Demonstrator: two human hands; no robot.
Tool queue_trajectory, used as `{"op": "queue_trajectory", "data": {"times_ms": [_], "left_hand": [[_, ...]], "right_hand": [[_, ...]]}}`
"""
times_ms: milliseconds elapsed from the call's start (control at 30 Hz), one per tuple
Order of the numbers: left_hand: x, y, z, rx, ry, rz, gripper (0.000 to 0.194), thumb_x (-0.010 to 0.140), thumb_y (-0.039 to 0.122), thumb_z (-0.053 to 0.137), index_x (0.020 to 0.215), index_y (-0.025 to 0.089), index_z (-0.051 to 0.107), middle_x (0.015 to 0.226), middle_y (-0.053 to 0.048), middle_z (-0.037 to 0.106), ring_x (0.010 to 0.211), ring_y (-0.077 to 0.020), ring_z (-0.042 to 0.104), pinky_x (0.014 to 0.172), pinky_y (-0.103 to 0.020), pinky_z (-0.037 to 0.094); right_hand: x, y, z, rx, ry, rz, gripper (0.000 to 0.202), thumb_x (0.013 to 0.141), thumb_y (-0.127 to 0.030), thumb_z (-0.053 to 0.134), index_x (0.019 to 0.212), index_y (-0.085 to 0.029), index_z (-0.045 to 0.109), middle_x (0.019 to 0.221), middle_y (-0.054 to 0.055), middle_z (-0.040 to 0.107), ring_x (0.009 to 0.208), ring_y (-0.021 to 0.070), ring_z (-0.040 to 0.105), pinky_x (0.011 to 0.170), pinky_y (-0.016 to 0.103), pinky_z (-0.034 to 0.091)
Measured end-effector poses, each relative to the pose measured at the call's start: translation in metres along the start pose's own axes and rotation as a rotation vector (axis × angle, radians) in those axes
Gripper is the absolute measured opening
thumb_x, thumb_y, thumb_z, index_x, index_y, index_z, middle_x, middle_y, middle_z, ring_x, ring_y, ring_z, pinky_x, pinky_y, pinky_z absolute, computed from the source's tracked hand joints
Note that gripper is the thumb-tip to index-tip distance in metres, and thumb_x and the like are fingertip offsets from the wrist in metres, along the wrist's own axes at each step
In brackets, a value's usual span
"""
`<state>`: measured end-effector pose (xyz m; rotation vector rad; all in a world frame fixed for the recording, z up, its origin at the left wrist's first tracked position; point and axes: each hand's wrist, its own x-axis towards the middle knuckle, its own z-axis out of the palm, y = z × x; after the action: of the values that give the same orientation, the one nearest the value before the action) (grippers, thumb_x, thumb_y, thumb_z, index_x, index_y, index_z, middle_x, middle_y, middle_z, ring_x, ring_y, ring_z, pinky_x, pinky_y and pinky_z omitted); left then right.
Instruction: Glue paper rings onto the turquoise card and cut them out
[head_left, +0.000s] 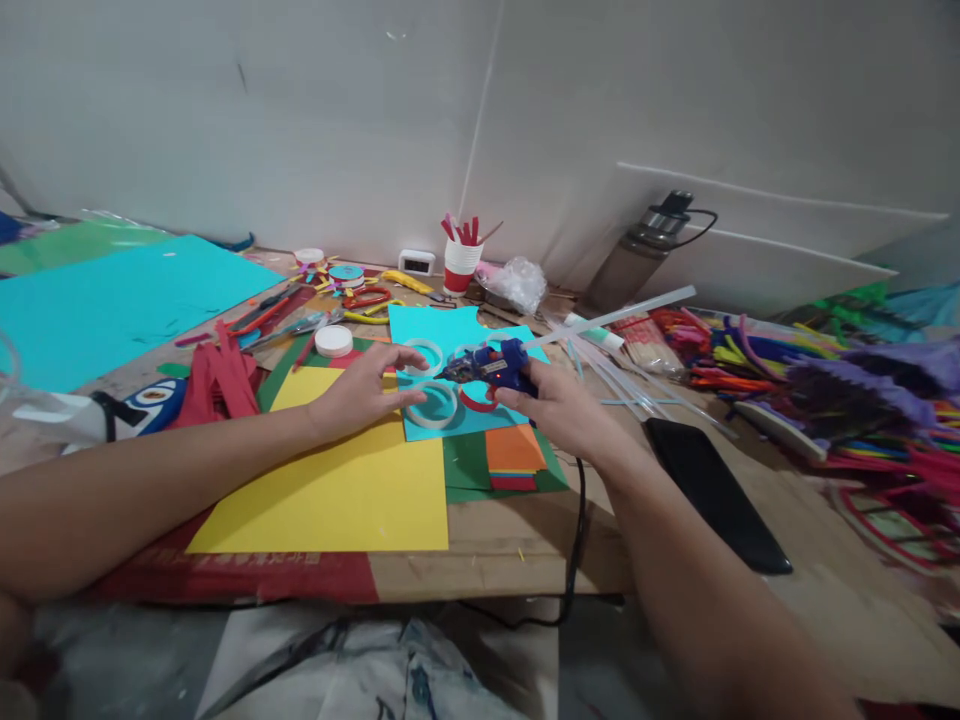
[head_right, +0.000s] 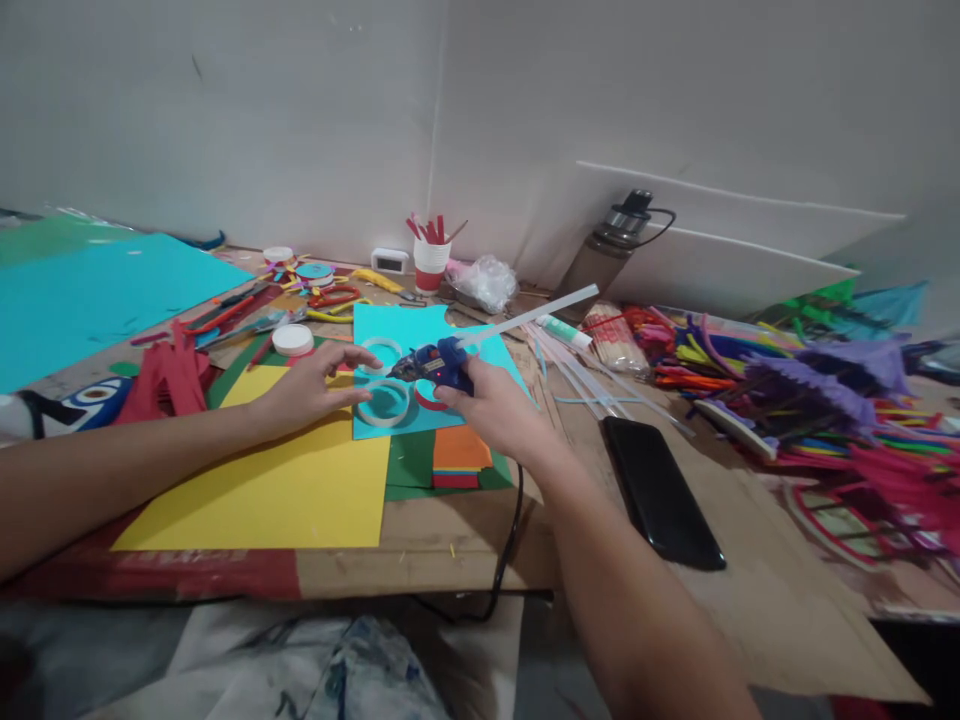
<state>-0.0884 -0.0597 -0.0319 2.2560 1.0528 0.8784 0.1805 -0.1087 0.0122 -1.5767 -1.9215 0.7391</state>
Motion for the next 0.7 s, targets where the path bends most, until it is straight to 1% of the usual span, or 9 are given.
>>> {"op": "queue_trajectory", "data": {"times_ms": [67, 200, 300, 433, 567, 633, 700], "left_hand": [[-0.001, -0.001, 0.001, 0.007, -0.002, -0.016, 0.039, 0.084, 0.049, 0.069, 0.115, 0.026, 0.063, 0.119, -0.006, 0.069, 0.111, -0.0244, 0.061, 0.095, -0.037, 0.048], [-0.002, 0.0, 0.001, 0.035, -0.021, -0.045, 0.036, 0.084, 0.049, 0.069, 0.112, 0.027, 0.065, 0.118, -0.005, 0.07, 0.111, -0.0251, 0.061, 0.095, -0.038, 0.048], [-0.002, 0.001, 0.0, 0.044, -0.034, -0.07, 0.035, 0.082, 0.048, 0.071, 0.109, 0.026, 0.066, 0.114, -0.005, 0.071, 0.106, -0.0252, 0.062, 0.093, -0.039, 0.049], [-0.002, 0.002, -0.001, 0.051, -0.032, -0.066, 0.037, 0.077, 0.045, 0.076, 0.106, 0.025, 0.068, 0.107, -0.005, 0.071, 0.099, -0.0243, 0.064, 0.088, -0.037, 0.05], [-0.003, 0.005, -0.003, 0.068, -0.079, -0.074, 0.039, 0.078, 0.047, 0.076, 0.108, 0.023, 0.067, 0.112, -0.005, 0.071, 0.104, -0.0247, 0.063, 0.09, -0.038, 0.049], [-0.004, 0.006, -0.004, 0.081, -0.076, -0.076, 0.044, 0.078, 0.048, 0.077, 0.112, 0.023, 0.066, 0.115, -0.006, 0.071, 0.105, -0.0245, 0.063, 0.091, -0.038, 0.049], [-0.004, 0.006, -0.004, 0.099, -0.062, -0.065, 0.046, 0.078, 0.049, 0.078, 0.114, 0.023, 0.067, 0.116, -0.005, 0.071, 0.105, -0.0245, 0.064, 0.091, -0.038, 0.049]], "right_hand": [[-0.001, -0.001, 0.002, -0.014, -0.01, 0.004, 0.027, 0.085, -0.032, 0.062, 0.107, -0.017, 0.068, 0.1, 0.006, 0.074, 0.09, 0.024, 0.065, 0.079, 0.035, 0.049], [-0.002, -0.004, 0.004, -0.025, -0.019, -0.016, 0.027, 0.085, -0.03, 0.062, 0.109, -0.019, 0.068, 0.102, 0.006, 0.074, 0.093, 0.024, 0.065, 0.08, 0.034, 0.049], [-0.003, -0.005, 0.008, -0.068, -0.023, -0.005, 0.024, 0.086, -0.03, 0.063, 0.105, -0.018, 0.068, 0.101, 0.007, 0.073, 0.089, 0.0241, 0.065, 0.077, 0.033, 0.048], [-0.005, -0.004, 0.014, -0.097, -0.039, -0.034, 0.019, 0.088, -0.029, 0.061, 0.104, -0.02, 0.067, 0.099, 0.006, 0.073, 0.087, 0.0234, 0.066, 0.074, 0.031, 0.047], [-0.008, -0.003, 0.017, -0.102, -0.044, -0.066, 0.021, 0.092, -0.029, 0.057, 0.11, -0.02, 0.063, 0.105, 0.007, 0.074, 0.092, 0.0238, 0.067, 0.075, 0.03, 0.047], [-0.009, -0.003, 0.018, -0.106, -0.037, -0.068, 0.021, 0.094, -0.029, 0.056, 0.111, -0.02, 0.062, 0.107, 0.008, 0.073, 0.094, 0.0239, 0.067, 0.074, 0.03, 0.047], [-0.01, -0.004, 0.018, -0.112, -0.036, -0.069, 0.019, 0.094, -0.029, 0.055, 0.11, -0.02, 0.062, 0.103, 0.008, 0.074, 0.091, 0.0234, 0.067, 0.071, 0.029, 0.046]]}}
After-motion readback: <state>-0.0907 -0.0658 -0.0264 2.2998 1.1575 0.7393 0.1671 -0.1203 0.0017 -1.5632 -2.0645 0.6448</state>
